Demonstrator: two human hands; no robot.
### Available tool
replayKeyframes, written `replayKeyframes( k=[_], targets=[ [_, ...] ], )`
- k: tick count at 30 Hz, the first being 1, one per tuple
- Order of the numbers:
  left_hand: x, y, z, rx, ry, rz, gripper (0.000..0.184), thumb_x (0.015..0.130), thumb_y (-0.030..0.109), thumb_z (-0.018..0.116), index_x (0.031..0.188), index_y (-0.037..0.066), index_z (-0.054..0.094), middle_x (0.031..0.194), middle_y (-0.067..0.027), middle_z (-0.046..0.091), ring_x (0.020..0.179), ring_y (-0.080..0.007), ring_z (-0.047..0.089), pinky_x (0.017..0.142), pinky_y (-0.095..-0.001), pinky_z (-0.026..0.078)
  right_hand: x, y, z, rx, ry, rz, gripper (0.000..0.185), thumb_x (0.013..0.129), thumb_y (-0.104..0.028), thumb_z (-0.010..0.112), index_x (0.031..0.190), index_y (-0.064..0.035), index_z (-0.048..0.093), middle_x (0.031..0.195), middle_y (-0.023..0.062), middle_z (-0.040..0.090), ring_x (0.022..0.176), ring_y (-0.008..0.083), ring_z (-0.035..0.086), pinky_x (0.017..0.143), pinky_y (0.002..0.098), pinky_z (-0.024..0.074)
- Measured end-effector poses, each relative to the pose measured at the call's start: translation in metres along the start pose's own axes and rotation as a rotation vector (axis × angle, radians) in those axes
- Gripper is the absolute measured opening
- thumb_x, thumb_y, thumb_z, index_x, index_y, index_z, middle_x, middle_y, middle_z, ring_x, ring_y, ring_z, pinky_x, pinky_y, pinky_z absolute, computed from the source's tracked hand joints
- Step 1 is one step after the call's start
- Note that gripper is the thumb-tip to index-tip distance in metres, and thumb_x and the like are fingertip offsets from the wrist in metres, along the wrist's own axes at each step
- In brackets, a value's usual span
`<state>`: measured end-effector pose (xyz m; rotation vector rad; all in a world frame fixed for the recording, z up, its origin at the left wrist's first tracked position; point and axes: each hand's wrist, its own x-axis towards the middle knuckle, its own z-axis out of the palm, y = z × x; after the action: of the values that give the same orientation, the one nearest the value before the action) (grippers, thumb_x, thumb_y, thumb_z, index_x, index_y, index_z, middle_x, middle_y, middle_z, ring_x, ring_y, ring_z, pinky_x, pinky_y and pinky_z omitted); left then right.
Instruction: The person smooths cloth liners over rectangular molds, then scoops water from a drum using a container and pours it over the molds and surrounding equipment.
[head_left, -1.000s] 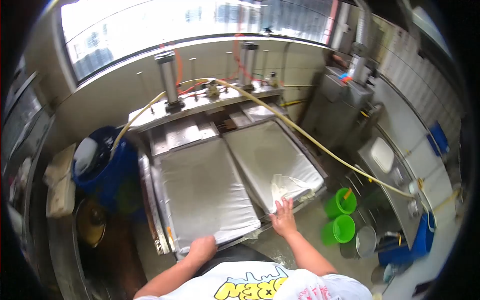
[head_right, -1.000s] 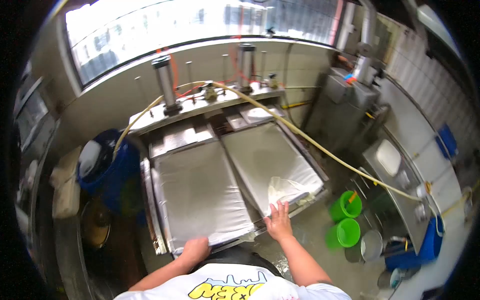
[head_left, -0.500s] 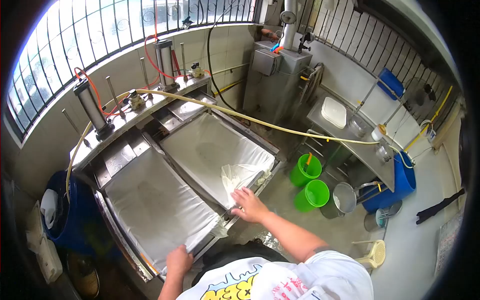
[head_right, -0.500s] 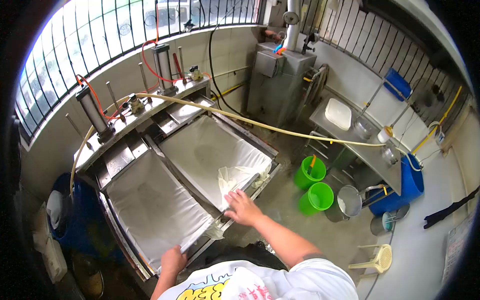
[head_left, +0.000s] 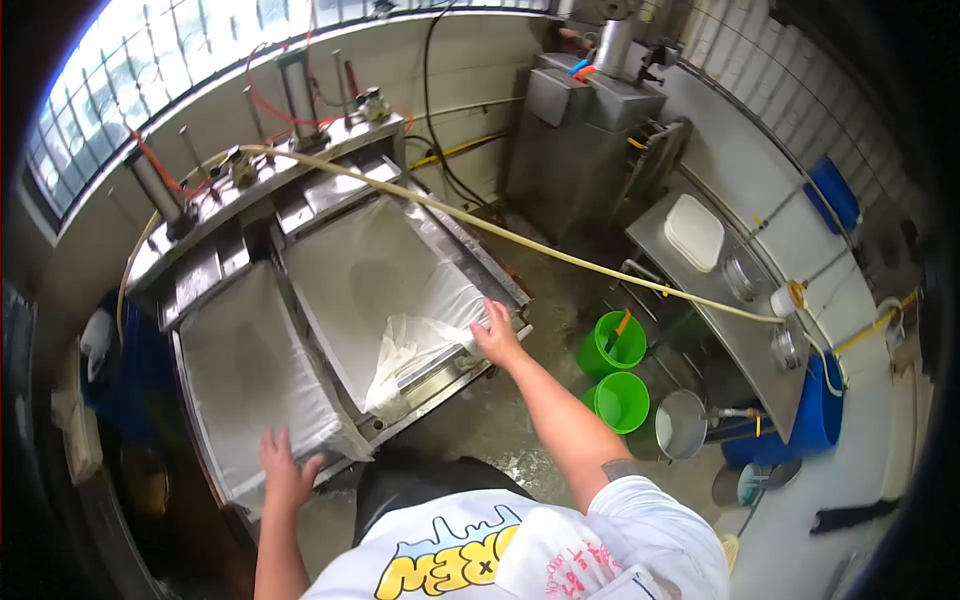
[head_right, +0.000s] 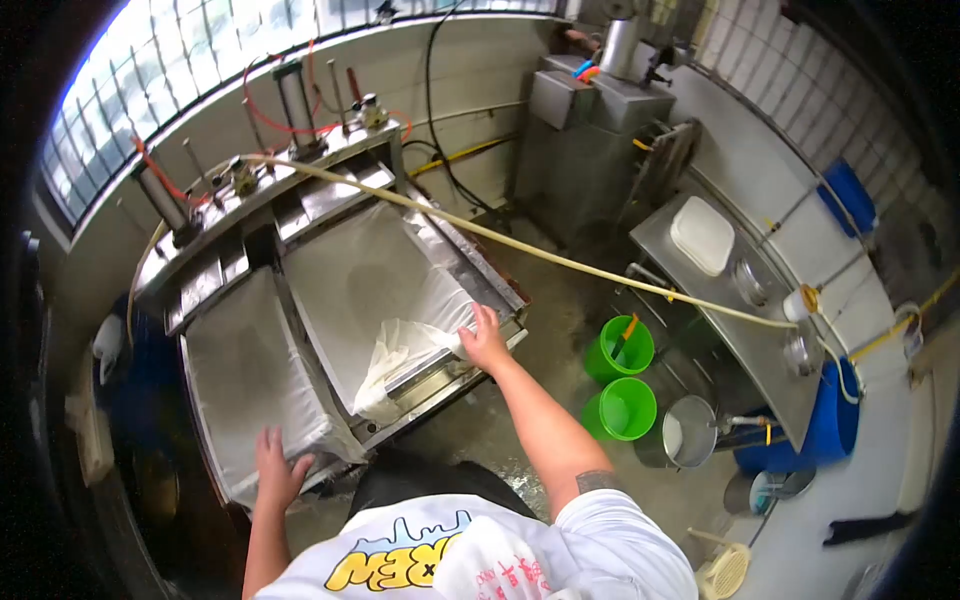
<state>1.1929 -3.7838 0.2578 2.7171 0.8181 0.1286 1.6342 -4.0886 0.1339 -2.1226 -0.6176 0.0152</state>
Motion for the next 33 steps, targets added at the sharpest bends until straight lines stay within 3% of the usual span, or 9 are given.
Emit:
replayKeyframes(
  k=[4,8,9,15,19,21,27,31,33],
  targets=[
    [0.026,0.084,0.028,-0.355,0.119,0.190,0.084,0.091,0.031,0.079,0.156,-0.003,0.038,0.161,-0.0363,0.033,0.149,-0.0507,0.036,0.122,-0.0521,0.034,0.008,0.004,-0.009,0.086,0.002,-0.048,0.076,0.096,-0.037,0.073,0.153,0.0028,0.042,0.144,0.0316,0.056,0.134,0.0417,0.055,0.116,0.0455,0.0417],
    [0.072,0.116,0.071,-0.395,0.160,0.129,0.095,0.090,0.038,0.081,0.158,-0.006,0.031,0.163,-0.0401,0.024,0.151,-0.0545,0.030,0.123,-0.0522,0.032,0.006,0.013,-0.038,0.306,-0.230,0.250,0.058,0.097,-0.038,0.075,0.136,0.0026,0.061,0.120,0.0156,0.074,0.109,0.0218,0.069,0.098,0.0362,0.0525],
    [0.082,0.119,0.079,-0.409,0.142,0.107,0.095,0.090,0.038,0.081,0.158,-0.006,0.031,0.163,-0.0401,0.024,0.151,-0.0545,0.030,0.123,-0.0522,0.032,0.004,0.005,-0.046,0.328,-0.232,0.271,0.044,0.098,-0.035,0.075,0.122,0.0018,0.070,0.107,0.0101,0.076,0.097,0.0160,0.068,0.090,0.0323,0.0536],
    [0.108,0.131,0.113,-0.388,0.195,0.021,0.085,0.089,0.045,0.081,0.148,-0.008,0.049,0.165,-0.0421,0.016,0.153,-0.0564,0.025,0.125,-0.0512,0.029,0.032,-0.005,-0.125,0.087,-0.236,0.269,0.028,0.098,-0.026,0.073,0.112,-0.0019,0.074,0.090,0.0053,0.075,0.080,0.0123,0.065,0.078,0.0316,0.0534],
    [0.110,0.130,0.105,-0.378,0.134,0.052,0.070,0.089,0.044,0.081,0.133,-0.007,0.063,0.166,-0.0423,0.012,0.151,-0.0576,0.028,0.123,-0.0507,0.031,0.054,-0.021,-0.123,-0.387,-0.235,0.062,0.032,0.095,-0.024,0.074,0.118,-0.0024,0.072,0.121,0.0173,0.070,0.101,0.0290,0.071,0.089,0.0394,0.0560],
    [0.111,0.131,0.099,-0.375,0.128,0.059,0.064,0.090,0.043,0.081,0.129,-0.006,0.067,0.166,-0.0430,0.011,0.151,-0.0575,0.029,0.123,-0.0509,0.031,0.060,-0.044,-0.094,-0.431,-0.265,-0.281,0.036,0.094,-0.026,0.072,0.122,-0.0033,0.071,0.136,0.0183,0.063,0.128,0.0396,0.058,0.104,0.0517,0.0499],
    [0.103,0.146,0.090,-0.259,0.108,0.012,0.026,0.096,0.025,0.073,0.112,0.004,0.077,0.155,-0.0302,0.044,0.143,-0.0556,0.039,0.118,-0.0575,0.036,0.034,-0.090,-0.019,-0.704,-0.489,-0.280,0.041,0.096,-0.038,0.069,0.112,-0.0006,0.074,0.139,0.0197,0.062,0.148,0.0459,0.036,0.112,0.0694,0.0365],
    [0.094,0.161,0.089,-0.252,0.263,-0.095,0.022,0.096,0.022,0.073,0.110,0.005,0.078,0.141,-0.0224,0.060,0.138,-0.0497,0.046,0.115,-0.0584,0.038,0.044,-0.083,-0.030,-0.560,-0.498,-0.226,0.038,0.099,-0.035,0.068,0.108,0.0006,0.075,0.130,0.0208,0.068,0.141,0.0449,0.048,0.113,0.0595,0.0413],
    [0.093,0.169,0.091,-0.236,0.294,-0.131,0.023,0.095,0.021,0.073,0.111,0.006,0.077,0.139,-0.0219,0.061,0.136,-0.0475,0.048,0.114,-0.0584,0.039,0.054,-0.073,-0.047,0.213,-0.359,0.004,0.031,0.105,-0.029,0.065,0.112,0.0003,0.074,0.116,0.0154,0.074,0.119,0.0340,0.067,0.104,0.0437,0.0509]
  ],
)
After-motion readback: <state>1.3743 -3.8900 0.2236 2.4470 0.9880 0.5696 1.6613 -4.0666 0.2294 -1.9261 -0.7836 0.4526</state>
